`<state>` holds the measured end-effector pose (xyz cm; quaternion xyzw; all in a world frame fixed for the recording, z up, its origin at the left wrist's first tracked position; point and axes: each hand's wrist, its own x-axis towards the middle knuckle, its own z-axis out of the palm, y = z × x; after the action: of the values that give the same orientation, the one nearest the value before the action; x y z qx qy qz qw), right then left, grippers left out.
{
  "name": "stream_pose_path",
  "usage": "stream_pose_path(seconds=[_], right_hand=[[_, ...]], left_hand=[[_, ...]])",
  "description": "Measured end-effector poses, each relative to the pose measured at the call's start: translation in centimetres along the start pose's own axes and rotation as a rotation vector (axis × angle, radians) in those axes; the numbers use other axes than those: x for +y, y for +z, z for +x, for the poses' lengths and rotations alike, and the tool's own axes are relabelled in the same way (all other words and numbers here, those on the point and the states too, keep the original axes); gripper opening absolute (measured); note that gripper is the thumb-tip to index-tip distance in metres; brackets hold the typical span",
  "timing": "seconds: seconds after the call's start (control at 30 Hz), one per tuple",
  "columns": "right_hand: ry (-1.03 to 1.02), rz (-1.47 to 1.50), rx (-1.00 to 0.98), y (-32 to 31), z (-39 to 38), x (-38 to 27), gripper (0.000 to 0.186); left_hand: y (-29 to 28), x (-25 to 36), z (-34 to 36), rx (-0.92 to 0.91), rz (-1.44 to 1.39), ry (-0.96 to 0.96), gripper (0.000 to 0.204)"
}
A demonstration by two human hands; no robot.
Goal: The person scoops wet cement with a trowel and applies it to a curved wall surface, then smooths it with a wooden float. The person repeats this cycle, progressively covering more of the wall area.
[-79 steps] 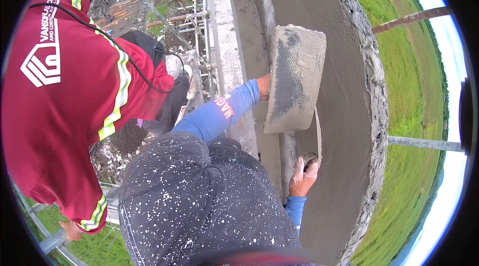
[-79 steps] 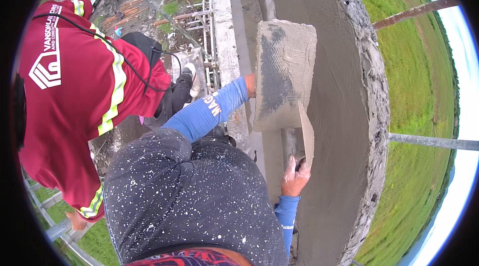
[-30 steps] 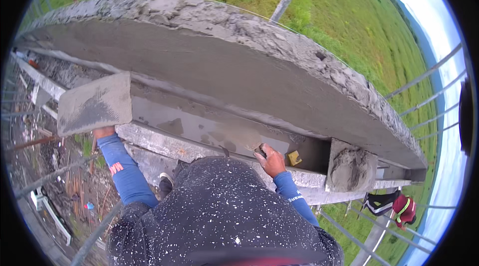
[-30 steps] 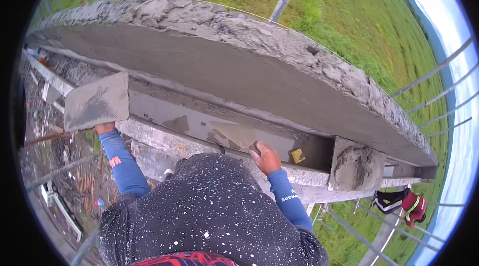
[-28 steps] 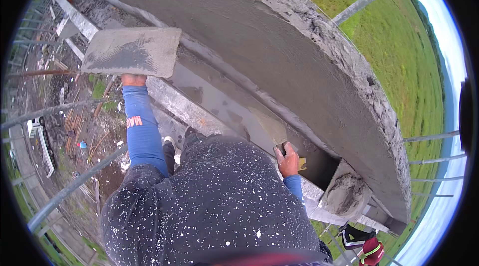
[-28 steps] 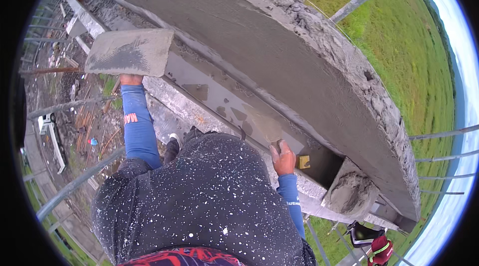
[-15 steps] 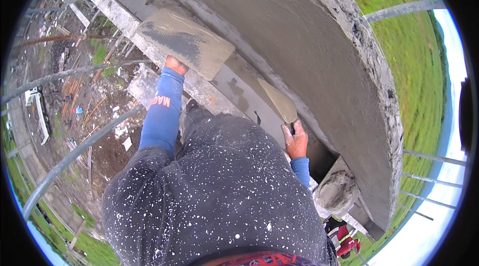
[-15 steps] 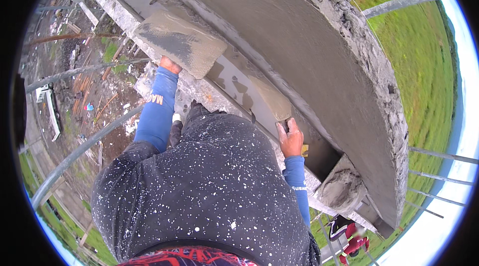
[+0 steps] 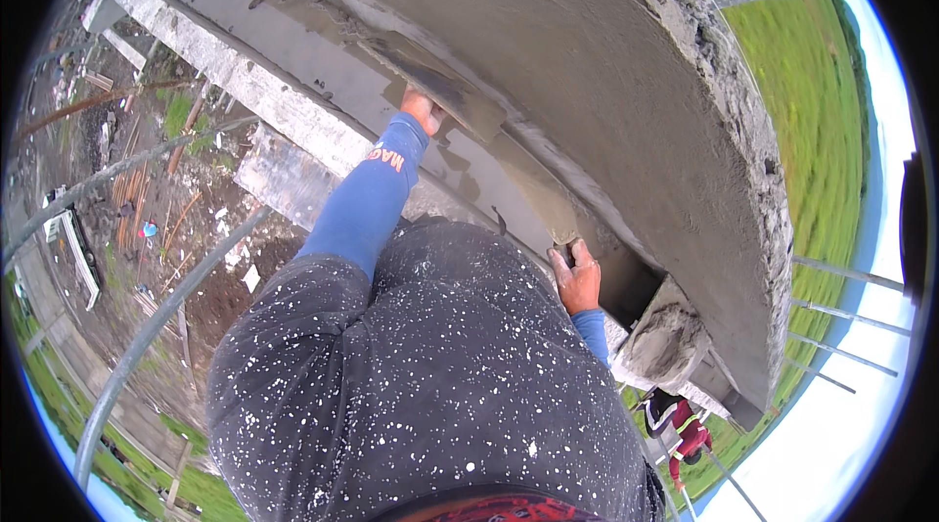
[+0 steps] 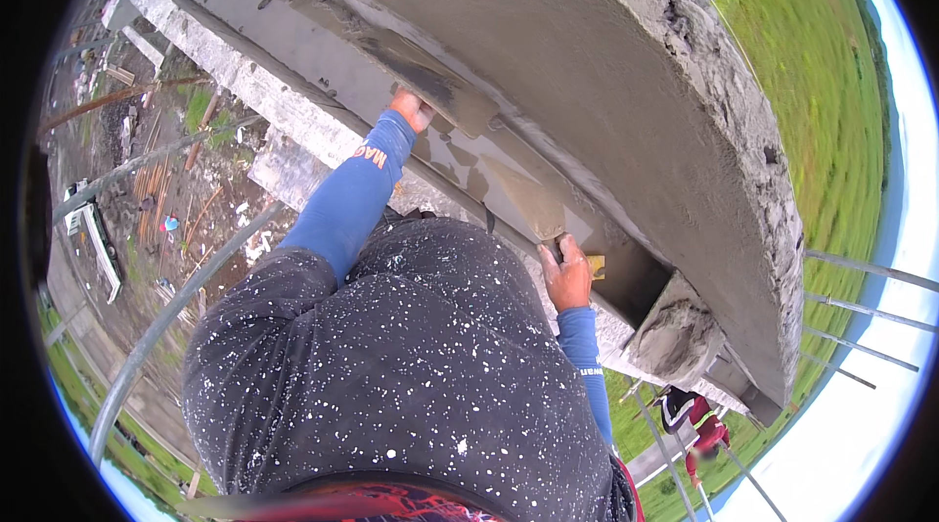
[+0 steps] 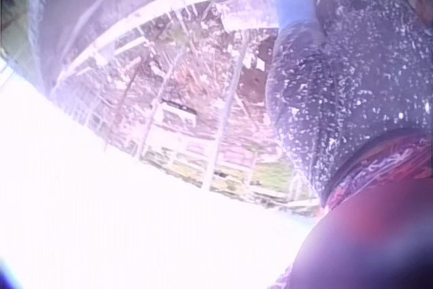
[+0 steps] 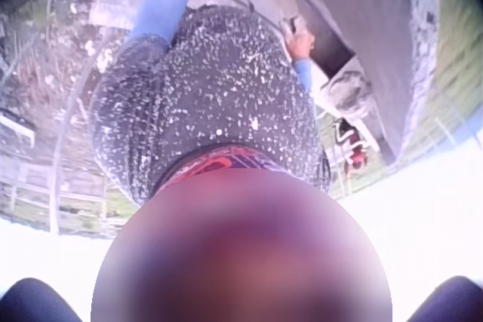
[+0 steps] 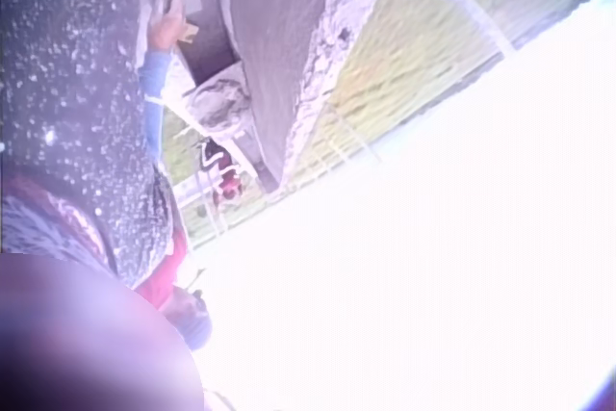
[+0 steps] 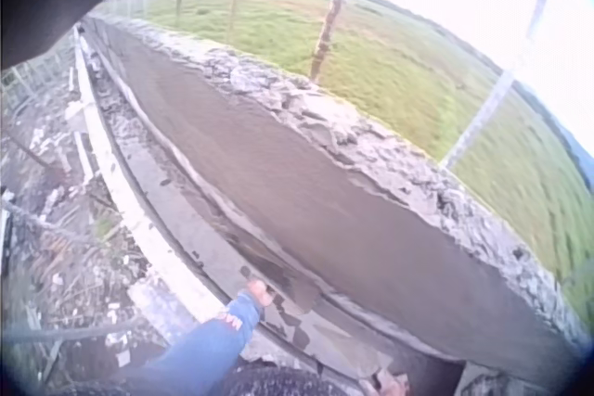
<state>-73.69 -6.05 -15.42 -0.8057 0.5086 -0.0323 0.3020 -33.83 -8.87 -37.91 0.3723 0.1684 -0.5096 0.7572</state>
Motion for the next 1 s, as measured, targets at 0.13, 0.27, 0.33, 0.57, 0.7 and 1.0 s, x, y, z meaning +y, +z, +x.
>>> stream_pose_path(seconds=[0.13,0.27,0.33,0.57,0.7,1.0], right_hand=[[0.056,0.042,-0.029,-0.1,-0.3,0.5,0.028],[0.011,0.011,-0.007,0.0,-0.3,0.9,0.028],[-0.006,0.03,0.019,0.1,0.0,1.0,0.029],[0.012,0.038,0.026,-0.2,-0.1,2.4,0.029],[0.055,0.095,0.058,0.2,-0.6,3.5,0.03],[0.093,0.104,0.04,0.6,-2.4,4.6,0.032]], left_hand=[[1.5,-1.5,2.0,0.141,-0.051,-0.071,0.031],[3.8,-0.7,2.2,0.092,0.069,-0.021,0.042],[5.6,0.8,0.9,0.04,0.051,0.027,0.041],[9.4,12.1,-8.6,-0.057,0.244,0.21,0.031],[7.7,15.7,-11.1,-0.009,0.294,0.238,0.034],[1.8,-3.4,-3.3,0.012,0.084,-0.135,0.037]])
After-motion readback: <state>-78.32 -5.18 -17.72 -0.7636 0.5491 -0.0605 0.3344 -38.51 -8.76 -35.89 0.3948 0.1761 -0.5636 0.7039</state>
